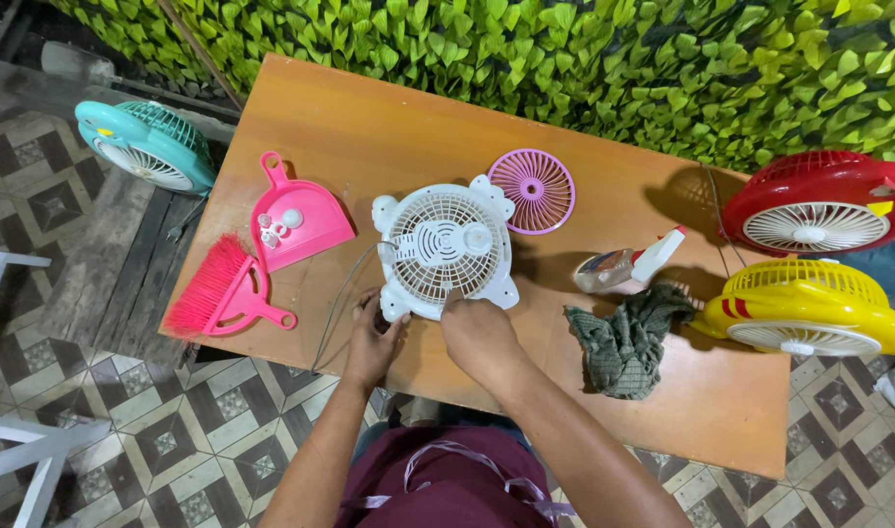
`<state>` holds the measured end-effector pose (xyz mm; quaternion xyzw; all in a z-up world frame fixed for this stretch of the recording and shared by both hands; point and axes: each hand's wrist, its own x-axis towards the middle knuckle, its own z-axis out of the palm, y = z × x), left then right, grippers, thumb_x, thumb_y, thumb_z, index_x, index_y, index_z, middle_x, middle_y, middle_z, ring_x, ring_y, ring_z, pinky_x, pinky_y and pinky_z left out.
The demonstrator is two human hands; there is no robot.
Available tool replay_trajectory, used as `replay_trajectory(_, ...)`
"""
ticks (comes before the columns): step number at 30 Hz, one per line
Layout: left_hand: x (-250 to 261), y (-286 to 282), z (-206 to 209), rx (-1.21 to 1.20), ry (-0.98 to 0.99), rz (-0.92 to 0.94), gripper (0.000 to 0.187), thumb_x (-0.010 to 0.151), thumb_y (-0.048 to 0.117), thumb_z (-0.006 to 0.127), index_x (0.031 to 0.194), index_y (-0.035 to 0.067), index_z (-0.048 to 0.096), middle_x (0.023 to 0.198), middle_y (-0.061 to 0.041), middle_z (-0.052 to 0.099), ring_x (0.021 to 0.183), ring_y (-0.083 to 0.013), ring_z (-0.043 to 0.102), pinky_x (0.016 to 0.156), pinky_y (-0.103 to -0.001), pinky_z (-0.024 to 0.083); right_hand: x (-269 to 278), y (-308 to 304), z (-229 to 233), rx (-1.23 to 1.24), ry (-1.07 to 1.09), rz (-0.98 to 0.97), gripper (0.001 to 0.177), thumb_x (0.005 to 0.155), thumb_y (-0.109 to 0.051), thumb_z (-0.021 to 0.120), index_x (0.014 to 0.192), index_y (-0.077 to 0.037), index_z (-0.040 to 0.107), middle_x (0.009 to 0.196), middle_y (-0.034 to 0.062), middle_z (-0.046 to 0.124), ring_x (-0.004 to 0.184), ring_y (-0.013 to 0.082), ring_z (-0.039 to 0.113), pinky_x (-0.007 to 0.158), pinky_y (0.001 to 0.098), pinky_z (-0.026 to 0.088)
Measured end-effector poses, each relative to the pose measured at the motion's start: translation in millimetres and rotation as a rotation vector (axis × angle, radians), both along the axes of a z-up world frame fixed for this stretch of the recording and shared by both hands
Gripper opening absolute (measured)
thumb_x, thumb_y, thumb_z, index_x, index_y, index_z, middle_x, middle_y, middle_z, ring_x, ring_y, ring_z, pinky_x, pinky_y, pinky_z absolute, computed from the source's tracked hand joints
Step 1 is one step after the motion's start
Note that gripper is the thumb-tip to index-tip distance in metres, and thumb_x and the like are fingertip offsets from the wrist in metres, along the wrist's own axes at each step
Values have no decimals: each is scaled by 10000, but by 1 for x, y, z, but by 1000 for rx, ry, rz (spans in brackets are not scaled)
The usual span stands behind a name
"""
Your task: The person uses a screwdriver to remove screws from the back of a white electric fan. They then detach the rear grille and remove the fan blade from the motor housing, placing the parts on the table.
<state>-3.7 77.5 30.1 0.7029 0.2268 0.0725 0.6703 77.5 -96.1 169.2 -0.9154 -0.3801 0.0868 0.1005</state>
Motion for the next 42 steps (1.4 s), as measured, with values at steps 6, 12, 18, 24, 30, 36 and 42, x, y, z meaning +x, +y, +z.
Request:
replay_trajectory(6,0,1,-3,63,-43,-6,537,888,17,747,1370,-60,521,1378,-107,445,1010,-171,678,785,-275,605,1,-2,11,115,100,-46,273,783,-56,633,1022,71,590,714,214,707,683,369,725,596,466,576)
replay_trajectory(12,1,1,-4,35,-11,-6,531,866,14,746,1348,-54,533,1367,-103,443,1006,-186,666,767,-290,589,-7,8,3,-33,24,-215,562,1004,-494,595,981,66,560,658,201,699,596,364,704,491,431,556)
replay_trajectory(18,-1,2,-4,145,-44,-11,510,872,25,766,1332,-42,558,1361,-117,458,1077,-194,643,824,-291,594,-8,-4,-10,81,-42,-65,300,1005,-250,599,1016,44,538,742,181,680,695,340,698,609,435,569)
replay_trajectory(24,0,1,-6,70,-6,-9,522,876,38,755,1346,-40,542,1368,-108,452,1055,-198,666,822,-291,593,-9,-3,2,147,-52,-13,287,845,-134,603,1043,57,522,830,223,676,797,338,702,652,402,585)
replay_trajectory(30,0,2,-14,101,-51,-22,537,865,10,756,1348,-54,529,1366,-115,433,1082,-191,660,813,-286,606,-13,6,18,-153,23,-88,439,1061,-421,562,1069,15,512,753,182,674,726,331,696,602,407,562)
replay_trajectory(36,-1,2,-12,53,14,-10,521,877,14,743,1352,-44,537,1356,-108,456,1010,-212,677,785,-293,592,-10,4,10,97,-131,-61,215,941,-202,635,931,-3,556,811,176,681,792,323,689,668,432,554)
replay_trajectory(42,-2,1,-9,88,-34,-14,510,880,25,751,1344,-38,548,1371,-116,448,1064,-201,663,826,-283,597,-6,-4,4,211,-180,-42,223,748,-74,596,943,21,545,826,192,678,817,328,704,687,395,580)
